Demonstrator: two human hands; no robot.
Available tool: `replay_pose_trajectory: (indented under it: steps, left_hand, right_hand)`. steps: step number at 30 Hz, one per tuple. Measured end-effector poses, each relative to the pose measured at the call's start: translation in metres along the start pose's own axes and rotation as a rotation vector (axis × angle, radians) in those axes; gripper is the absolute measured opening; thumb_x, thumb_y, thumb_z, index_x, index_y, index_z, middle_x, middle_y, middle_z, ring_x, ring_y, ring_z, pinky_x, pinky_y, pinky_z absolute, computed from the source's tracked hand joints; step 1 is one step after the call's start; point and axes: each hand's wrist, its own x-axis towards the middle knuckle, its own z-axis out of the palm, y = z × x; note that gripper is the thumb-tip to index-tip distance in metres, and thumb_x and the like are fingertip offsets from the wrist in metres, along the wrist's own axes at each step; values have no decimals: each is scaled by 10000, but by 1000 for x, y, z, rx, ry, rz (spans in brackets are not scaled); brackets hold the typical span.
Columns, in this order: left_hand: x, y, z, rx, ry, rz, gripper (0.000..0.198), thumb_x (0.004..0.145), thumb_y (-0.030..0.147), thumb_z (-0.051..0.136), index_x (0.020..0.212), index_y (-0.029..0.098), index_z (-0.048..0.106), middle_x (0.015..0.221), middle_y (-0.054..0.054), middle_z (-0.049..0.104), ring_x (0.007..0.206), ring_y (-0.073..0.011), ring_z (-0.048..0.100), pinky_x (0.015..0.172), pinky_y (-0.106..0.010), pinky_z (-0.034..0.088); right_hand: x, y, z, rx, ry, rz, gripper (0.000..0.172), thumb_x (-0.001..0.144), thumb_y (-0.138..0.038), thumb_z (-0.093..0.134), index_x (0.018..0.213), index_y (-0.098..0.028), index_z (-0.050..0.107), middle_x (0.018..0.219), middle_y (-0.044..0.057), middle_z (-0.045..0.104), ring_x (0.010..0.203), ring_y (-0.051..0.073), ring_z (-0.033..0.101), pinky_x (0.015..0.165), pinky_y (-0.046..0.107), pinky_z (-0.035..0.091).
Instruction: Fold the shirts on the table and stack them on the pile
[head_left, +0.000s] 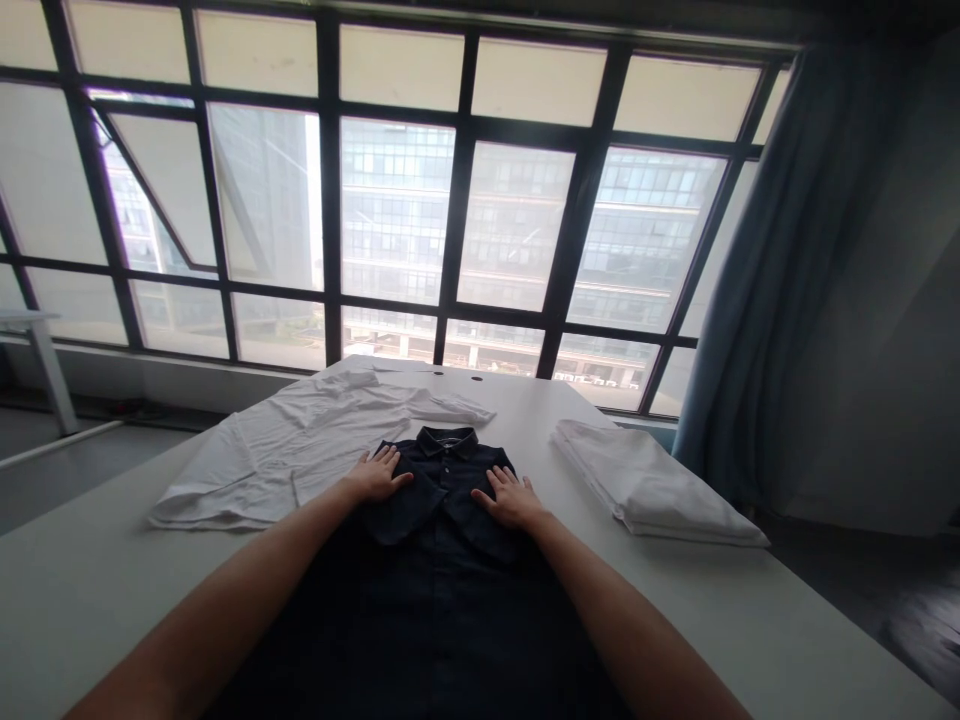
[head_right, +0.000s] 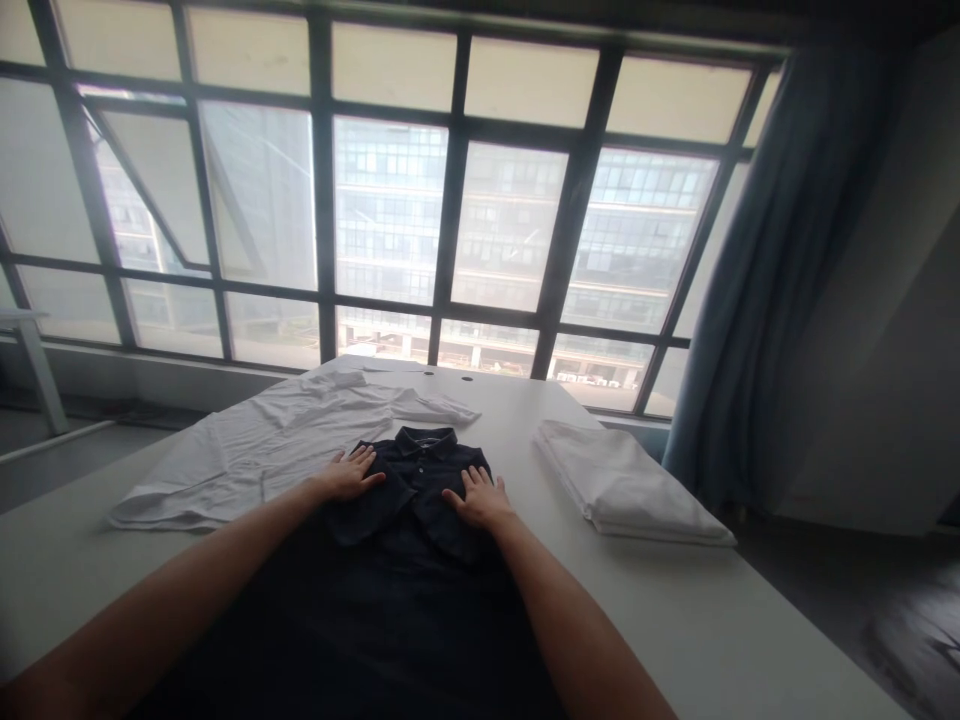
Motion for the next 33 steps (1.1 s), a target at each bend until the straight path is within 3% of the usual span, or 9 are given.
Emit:
replay_pose_trajectory:
  steps: [3,5,9,12,16,21,23,27,33]
  left_hand:
    - [8,-10,9,-39,-1,14,807,935,686,268,1535,147,309,1617,-156,133,1504,-315,99,1173,-576,66]
    - [13,-17,8,-85,6,20,795,923,685,311,1513,154,359,1609,-149,190,1498,-313,143,1180,-542,117]
    - [24,-27,-6,-178,145,-36,594,969,517,344,1413,158,510,1548,-130,381,1448,-270,314,1162,-381,259]
    - [36,-35,-17,-193,238,-146,486,939,404,438,1325,152,593,1431,-147,535,1347,-279,467,1099,-350,346]
    - [57,-43,-25,-218,178,-217,352,807,372,623,1050,144,737,1113,-131,726,1086,-300,653,900,-315,482]
    - [83,-49,-32,-275,117,-288,225,641,303,768,804,148,764,801,-80,753,818,-270,703,677,-279,506]
    - [89,-50,-37,-285,133,-303,216,632,288,776,802,157,768,813,-82,753,829,-270,703,677,-278,503]
    - [95,-47,-54,-295,223,-306,322,693,341,744,971,180,760,1000,-94,748,993,-282,674,763,-287,496]
    - [100,-27,-96,-344,528,-343,341,724,373,721,1013,192,743,1037,-91,735,1010,-291,651,811,-317,489]
  right_hand:
    - [9,7,7,37,-18,11,863,915,-732,244,1573,-177,195,1645,80,82,1514,265,30,1190,539,59]
    - [12,11,7,61,-7,12,840,920,-722,262,1560,-178,252,1641,88,125,1511,271,73,1191,527,91]
    - [28,19,-1,140,197,74,621,993,-532,299,1421,-131,505,1547,146,378,1416,257,356,1152,387,272]
    - [49,27,-10,150,320,157,514,977,-401,403,1365,-99,551,1424,167,526,1302,225,498,1087,284,351]
    - [76,36,-19,145,300,236,494,895,-336,532,1316,-82,587,1313,198,609,1224,260,573,989,295,443]
    - [99,42,-26,163,208,282,351,730,-244,662,1064,-157,726,1032,112,744,989,246,692,770,263,522]
    - [103,44,-30,167,201,296,296,704,-207,659,985,-167,744,987,100,753,955,248,701,738,259,520]
    - [102,44,-43,154,280,304,361,717,-166,605,1059,-171,721,1078,123,733,1049,274,671,807,278,500]
    - [95,38,-81,148,539,286,353,751,-181,587,1094,-166,672,1035,134,726,1004,288,664,832,308,480]
